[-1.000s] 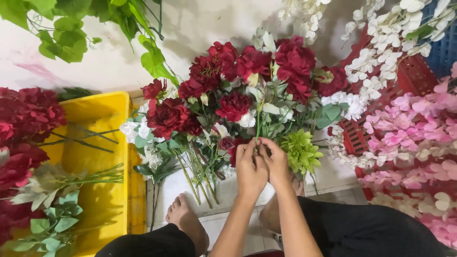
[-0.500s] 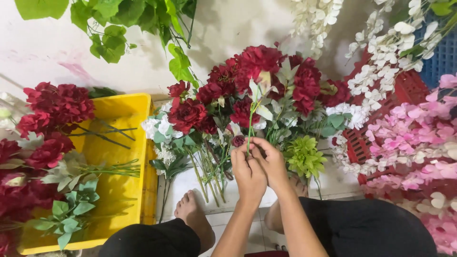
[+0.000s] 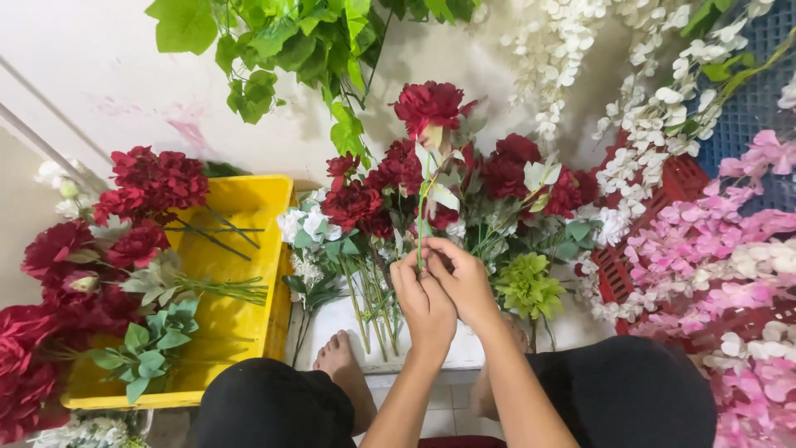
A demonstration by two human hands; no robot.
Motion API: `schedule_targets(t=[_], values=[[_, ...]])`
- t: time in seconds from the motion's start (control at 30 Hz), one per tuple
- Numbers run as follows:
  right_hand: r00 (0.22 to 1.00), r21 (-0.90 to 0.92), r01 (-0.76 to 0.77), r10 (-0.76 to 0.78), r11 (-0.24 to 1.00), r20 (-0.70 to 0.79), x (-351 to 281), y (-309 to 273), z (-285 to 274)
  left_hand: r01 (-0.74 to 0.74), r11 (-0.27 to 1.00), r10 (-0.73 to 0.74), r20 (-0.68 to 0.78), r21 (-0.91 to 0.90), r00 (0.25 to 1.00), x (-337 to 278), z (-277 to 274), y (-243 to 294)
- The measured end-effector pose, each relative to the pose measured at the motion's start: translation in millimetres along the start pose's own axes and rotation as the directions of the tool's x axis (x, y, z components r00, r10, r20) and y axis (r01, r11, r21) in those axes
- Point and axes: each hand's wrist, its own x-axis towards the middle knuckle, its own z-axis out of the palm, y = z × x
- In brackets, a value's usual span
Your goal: Selecting and grouping artificial red flowers to create an arrangement.
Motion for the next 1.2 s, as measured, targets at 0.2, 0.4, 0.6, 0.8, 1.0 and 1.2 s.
schedule_targets(t=[0.2,0.4,0.6,0.8,1.0,1.2], values=[[0.996,-0.157,-0.024,0.036,0.987,0.077,-27,-35,-17,0.046,0.997,-0.057,0.181,0.063,0.982,0,-23,23],[0.933,-0.397,-0.098,0.223,0.913,0.284,-43,-80,-52,0.451,0.876,-0.481,0.395,0.172,0.783,11,-45,47],[0.954,-0.277,-0.241,0.280,0.930,0.109,-21,-36,-55,0.400,0.883,-0.469,0.410,0.247,0.782,-6,-48,47],[0.974,0.243,-0.199,0.219,0.949,-0.056,-48,-14,-26,0.270,0.915,-0.381,0.420,0.301,0.823,-27,-43,41],[0.890,0.089,-0.434,0.442,0.896,-0.110,-80,-24,-19,0.339,0.892,-0.444,0.432,0.301,0.785,-34,-37,51],[0.905,0.175,-0.392,0.413,0.903,-0.105,-90,-32,-24,0.220,0.948,-0.298,0.403,0.230,0.865,-43,-26,34]])
